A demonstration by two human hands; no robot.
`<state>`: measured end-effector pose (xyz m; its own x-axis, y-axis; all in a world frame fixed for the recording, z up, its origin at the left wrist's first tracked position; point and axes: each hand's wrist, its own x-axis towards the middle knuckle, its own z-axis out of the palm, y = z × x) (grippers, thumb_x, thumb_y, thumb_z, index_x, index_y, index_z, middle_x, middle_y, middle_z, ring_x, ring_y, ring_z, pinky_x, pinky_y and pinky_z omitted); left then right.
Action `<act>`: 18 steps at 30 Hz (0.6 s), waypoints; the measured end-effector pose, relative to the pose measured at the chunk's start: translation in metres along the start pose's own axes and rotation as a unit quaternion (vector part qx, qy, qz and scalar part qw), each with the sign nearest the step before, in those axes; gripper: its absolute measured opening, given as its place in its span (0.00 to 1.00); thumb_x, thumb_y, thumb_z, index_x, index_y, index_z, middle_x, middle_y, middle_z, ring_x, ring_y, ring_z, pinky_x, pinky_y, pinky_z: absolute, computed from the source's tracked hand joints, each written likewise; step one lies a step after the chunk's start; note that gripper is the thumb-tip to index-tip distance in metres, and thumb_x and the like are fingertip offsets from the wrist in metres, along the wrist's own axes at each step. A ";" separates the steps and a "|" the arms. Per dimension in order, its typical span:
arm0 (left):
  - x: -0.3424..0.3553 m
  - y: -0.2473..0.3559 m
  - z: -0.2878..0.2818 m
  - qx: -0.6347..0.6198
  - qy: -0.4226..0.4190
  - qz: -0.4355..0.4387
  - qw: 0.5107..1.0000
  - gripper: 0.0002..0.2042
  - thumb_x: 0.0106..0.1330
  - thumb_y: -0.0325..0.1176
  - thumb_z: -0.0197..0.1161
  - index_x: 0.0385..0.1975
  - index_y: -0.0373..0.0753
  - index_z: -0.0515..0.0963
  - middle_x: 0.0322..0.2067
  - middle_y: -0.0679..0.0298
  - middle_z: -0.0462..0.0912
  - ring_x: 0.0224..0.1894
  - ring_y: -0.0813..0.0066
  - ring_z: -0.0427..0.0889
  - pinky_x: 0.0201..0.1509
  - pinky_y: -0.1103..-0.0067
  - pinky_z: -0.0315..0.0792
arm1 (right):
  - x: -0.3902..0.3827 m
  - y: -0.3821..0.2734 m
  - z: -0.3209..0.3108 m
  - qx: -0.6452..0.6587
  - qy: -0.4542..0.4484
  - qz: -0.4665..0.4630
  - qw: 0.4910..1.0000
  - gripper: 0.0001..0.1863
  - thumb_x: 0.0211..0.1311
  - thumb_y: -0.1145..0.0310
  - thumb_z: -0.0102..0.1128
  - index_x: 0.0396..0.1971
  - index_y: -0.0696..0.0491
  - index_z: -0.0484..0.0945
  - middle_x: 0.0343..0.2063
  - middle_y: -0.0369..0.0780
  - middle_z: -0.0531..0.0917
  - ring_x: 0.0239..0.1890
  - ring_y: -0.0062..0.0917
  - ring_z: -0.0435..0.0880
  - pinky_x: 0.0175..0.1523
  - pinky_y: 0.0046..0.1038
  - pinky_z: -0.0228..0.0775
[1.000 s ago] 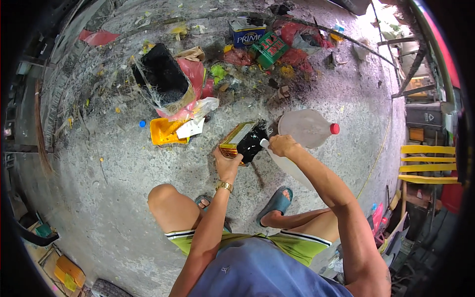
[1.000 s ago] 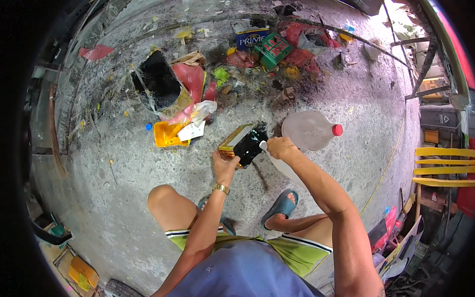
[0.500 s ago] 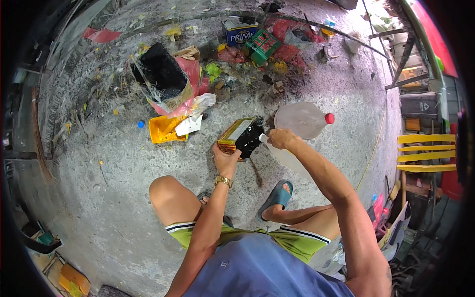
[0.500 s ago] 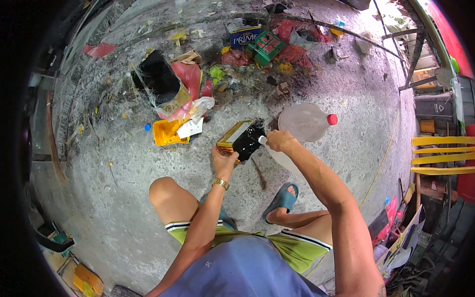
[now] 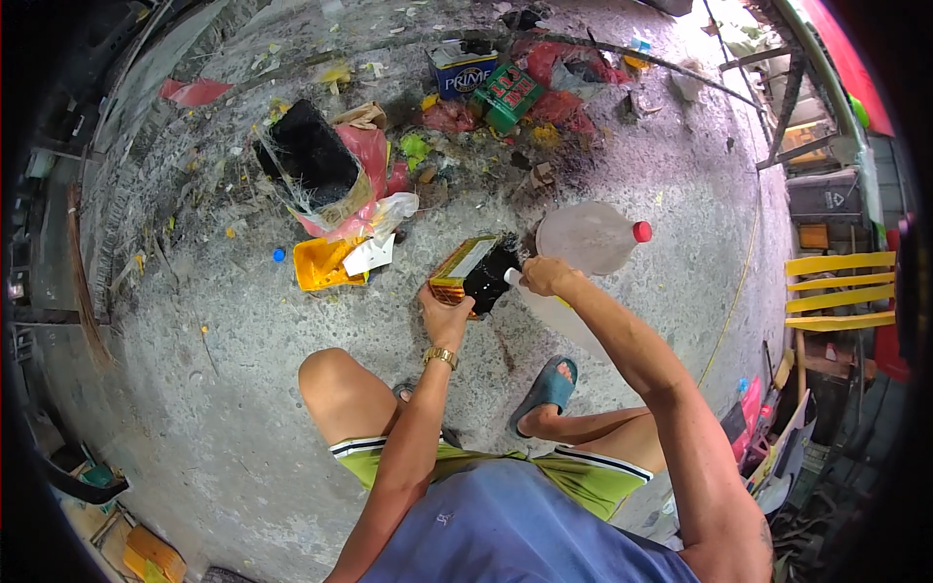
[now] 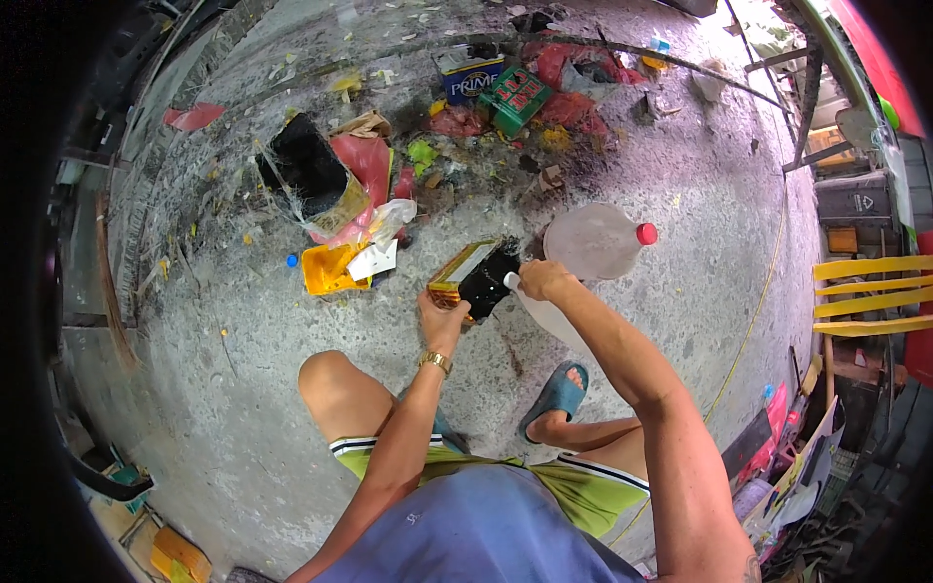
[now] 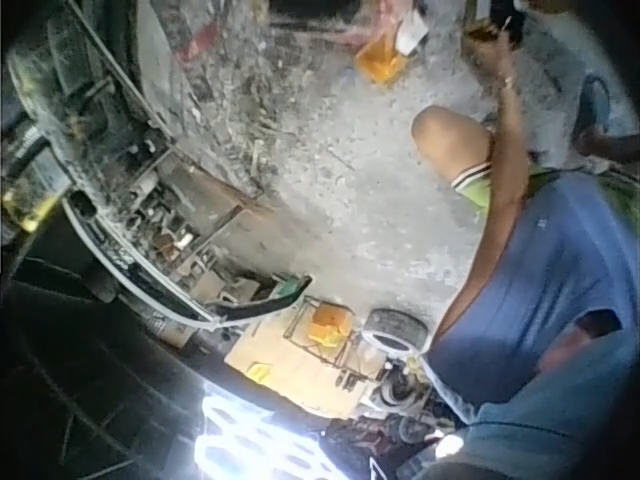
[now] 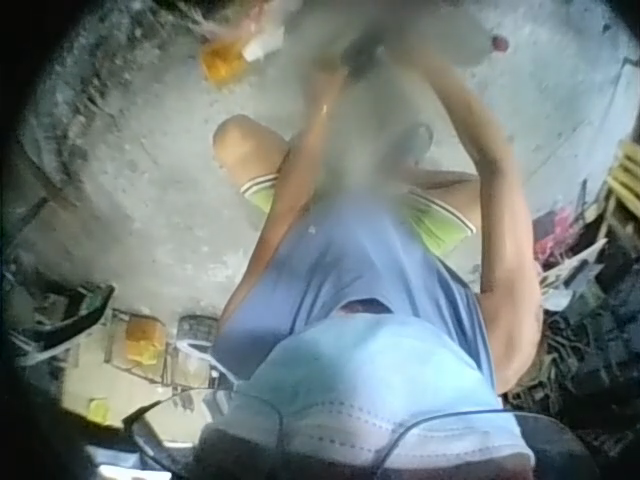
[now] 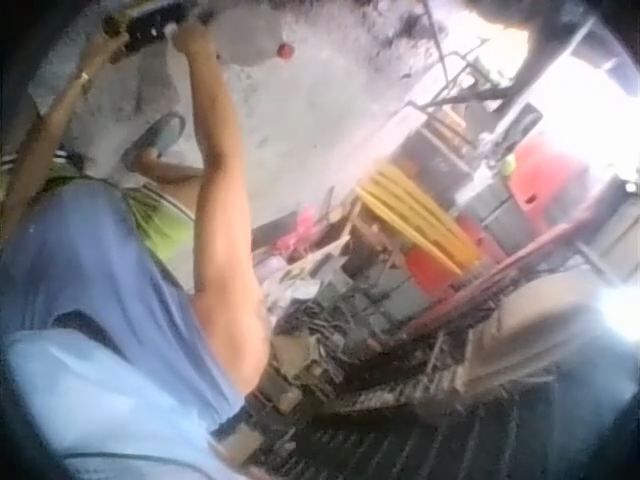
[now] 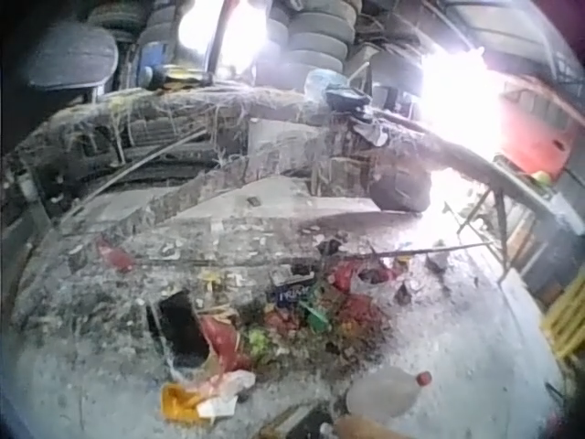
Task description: Repairing a car body part by applying fiberglass matting and then coating it with black resin using a brush.
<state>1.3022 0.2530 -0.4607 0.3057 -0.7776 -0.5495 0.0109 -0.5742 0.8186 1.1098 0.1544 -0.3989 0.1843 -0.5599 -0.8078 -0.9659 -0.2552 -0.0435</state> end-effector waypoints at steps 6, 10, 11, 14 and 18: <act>0.011 -0.027 0.008 -0.045 0.038 0.064 0.996 0.37 0.43 0.30 0.71 0.55 0.28 0.61 0.46 0.50 0.76 0.45 0.63 0.79 0.51 0.73 0.73 | -0.008 0.009 0.008 0.035 0.069 -0.022 0.997 0.19 0.64 0.54 0.52 0.39 0.55 0.78 0.38 0.48 0.82 0.43 0.43 0.81 0.47 0.41 0.72; 0.016 -0.024 0.004 -0.152 0.019 0.034 0.988 0.31 0.48 0.25 0.69 0.52 0.29 0.60 0.43 0.58 0.72 0.43 0.72 0.74 0.47 0.78 0.72 | -0.017 0.026 0.015 0.136 0.228 -0.105 0.958 0.15 0.64 0.58 0.51 0.35 0.56 0.77 0.31 0.52 0.82 0.37 0.48 0.81 0.42 0.45 0.73; 0.017 -0.025 -0.002 -0.178 0.034 0.029 0.983 0.31 0.49 0.25 0.68 0.52 0.28 0.60 0.44 0.57 0.73 0.44 0.71 0.75 0.48 0.78 0.71 | -0.019 0.026 0.012 0.189 0.252 -0.108 0.943 0.15 0.65 0.58 0.50 0.32 0.57 0.74 0.28 0.53 0.80 0.35 0.51 0.79 0.40 0.46 0.70; 0.019 -0.027 -0.022 -0.195 0.049 -0.015 0.979 0.27 0.52 0.25 0.68 0.49 0.31 0.62 0.43 0.60 0.73 0.42 0.73 0.74 0.47 0.78 0.70 | -0.015 0.030 0.003 0.312 0.353 -0.090 0.877 0.15 0.65 0.59 0.50 0.32 0.57 0.73 0.29 0.54 0.79 0.35 0.53 0.77 0.39 0.47 0.68; -0.021 -0.008 -0.030 -0.217 0.093 -0.058 0.970 0.25 0.54 0.29 0.67 0.49 0.39 0.62 0.42 0.65 0.73 0.39 0.76 0.74 0.40 0.80 0.72 | 0.018 0.029 0.003 0.333 0.508 -0.120 0.785 0.13 0.64 0.61 0.52 0.32 0.57 0.72 0.32 0.53 0.79 0.36 0.52 0.77 0.40 0.46 0.69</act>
<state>1.3247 0.2815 -0.4510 0.4448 -0.6307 -0.6359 0.4437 -0.4616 0.7682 1.0848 0.1390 -0.4161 0.0983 -0.9848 0.1428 -0.6996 -0.1705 -0.6939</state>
